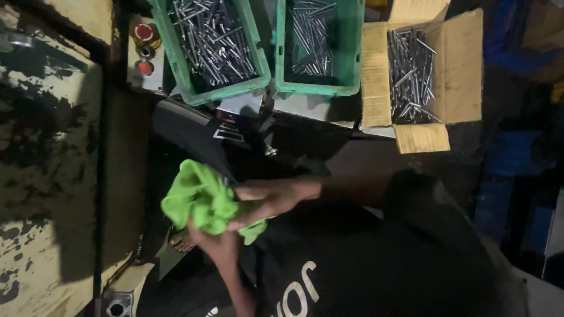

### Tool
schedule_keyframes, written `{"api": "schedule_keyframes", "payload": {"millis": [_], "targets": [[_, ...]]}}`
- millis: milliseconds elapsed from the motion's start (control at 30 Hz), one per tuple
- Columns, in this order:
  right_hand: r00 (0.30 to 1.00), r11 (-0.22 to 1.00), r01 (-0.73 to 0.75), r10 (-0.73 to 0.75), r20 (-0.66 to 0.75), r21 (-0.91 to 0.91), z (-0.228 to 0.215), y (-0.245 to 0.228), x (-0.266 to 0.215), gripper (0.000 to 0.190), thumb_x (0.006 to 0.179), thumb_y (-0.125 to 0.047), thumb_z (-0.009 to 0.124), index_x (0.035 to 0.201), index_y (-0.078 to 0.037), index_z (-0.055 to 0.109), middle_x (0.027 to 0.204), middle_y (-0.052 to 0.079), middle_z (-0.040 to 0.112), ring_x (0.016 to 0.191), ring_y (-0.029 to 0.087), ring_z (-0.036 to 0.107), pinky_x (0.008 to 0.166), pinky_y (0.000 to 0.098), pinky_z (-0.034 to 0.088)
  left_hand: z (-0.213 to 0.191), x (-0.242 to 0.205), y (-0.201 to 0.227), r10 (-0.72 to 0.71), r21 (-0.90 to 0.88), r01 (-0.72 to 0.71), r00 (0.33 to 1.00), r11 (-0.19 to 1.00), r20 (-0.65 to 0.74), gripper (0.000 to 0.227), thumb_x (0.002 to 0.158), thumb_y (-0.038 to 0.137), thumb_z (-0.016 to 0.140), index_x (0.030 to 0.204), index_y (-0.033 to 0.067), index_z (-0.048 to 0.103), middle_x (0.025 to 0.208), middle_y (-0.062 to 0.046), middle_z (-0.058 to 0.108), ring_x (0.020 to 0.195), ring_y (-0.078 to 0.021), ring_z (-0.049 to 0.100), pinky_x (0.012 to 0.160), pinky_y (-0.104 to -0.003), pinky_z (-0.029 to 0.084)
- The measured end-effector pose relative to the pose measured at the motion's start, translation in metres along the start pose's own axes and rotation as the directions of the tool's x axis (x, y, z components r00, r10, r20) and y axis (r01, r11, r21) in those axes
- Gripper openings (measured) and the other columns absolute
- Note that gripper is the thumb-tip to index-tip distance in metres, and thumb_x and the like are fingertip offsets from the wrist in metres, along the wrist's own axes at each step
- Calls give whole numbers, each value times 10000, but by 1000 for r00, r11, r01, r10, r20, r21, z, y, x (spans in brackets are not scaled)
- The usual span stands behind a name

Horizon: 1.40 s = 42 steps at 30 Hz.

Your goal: The person sits on the floor and repeatedly picks up metal rods from green bins, wipes them with a cloth, and places them into a machine. The person also wipes the machine's interior and occasionally inspects the rods before processing.

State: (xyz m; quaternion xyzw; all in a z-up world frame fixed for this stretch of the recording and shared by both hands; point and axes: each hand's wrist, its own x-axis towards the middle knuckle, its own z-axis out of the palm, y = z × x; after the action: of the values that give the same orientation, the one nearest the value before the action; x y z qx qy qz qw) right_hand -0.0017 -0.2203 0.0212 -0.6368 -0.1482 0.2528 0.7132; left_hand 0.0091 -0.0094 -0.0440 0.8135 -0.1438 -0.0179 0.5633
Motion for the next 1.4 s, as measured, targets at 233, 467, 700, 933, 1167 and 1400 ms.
{"api": "schedule_keyframes", "payload": {"millis": [233,467,700,933,1167,1400], "targets": [[967,872,34,-152,-205,-488,-13,-5,-15,887,741,-146,831,1528,-231,430,1560,228,341,1106,298,648,724,310,597,23,-11,-12,-353,-186,365,931,912,98,557,984,92,577,1503,-53,436,1442,-263,509,1283,-373,527,1023,-490,440],[764,238,-300,-520,-382,-924,-95,-8,-116,572,849,-232,794,1384,-166,602,1362,116,662,1222,298,693,976,400,626,40,9,35,-100,-76,157,867,985,488,595,1032,198,606,1559,20,394,1391,-211,610,1124,-320,596,926,-429,483],[158,238,-904,-585,-795,-355,-215,21,-236,459,902,-160,845,1249,21,606,1154,207,650,1033,348,655,849,456,563,24,18,50,-231,-129,301,892,945,389,429,1034,199,592,1421,15,560,1270,-134,712,1147,-217,668,953,-321,526],[500,2,-863,160,-851,-506,-244,131,-241,215,813,-213,787,974,-70,783,989,182,707,1036,349,641,1057,493,459,17,19,50,-263,-43,293,906,955,333,398,1023,203,598,1379,26,601,1233,-133,725,1129,-201,694,956,-318,531],[480,254,-800,-273,-834,-543,-263,17,-253,281,962,-47,714,1219,-102,815,990,193,754,801,254,723,777,381,581,3,12,32,-254,-106,283,939,953,230,365,1038,196,588,1351,10,609,1237,-145,722,1164,-221,671,985,-333,503],[557,498,-715,-17,-830,-490,-285,56,-124,168,947,-54,684,1092,-76,767,1037,134,756,805,236,743,714,368,622,-25,22,19,-361,-53,371,923,927,135,367,1049,185,551,1385,50,608,1255,-147,718,1168,-234,697,1001,-374,559]]}}
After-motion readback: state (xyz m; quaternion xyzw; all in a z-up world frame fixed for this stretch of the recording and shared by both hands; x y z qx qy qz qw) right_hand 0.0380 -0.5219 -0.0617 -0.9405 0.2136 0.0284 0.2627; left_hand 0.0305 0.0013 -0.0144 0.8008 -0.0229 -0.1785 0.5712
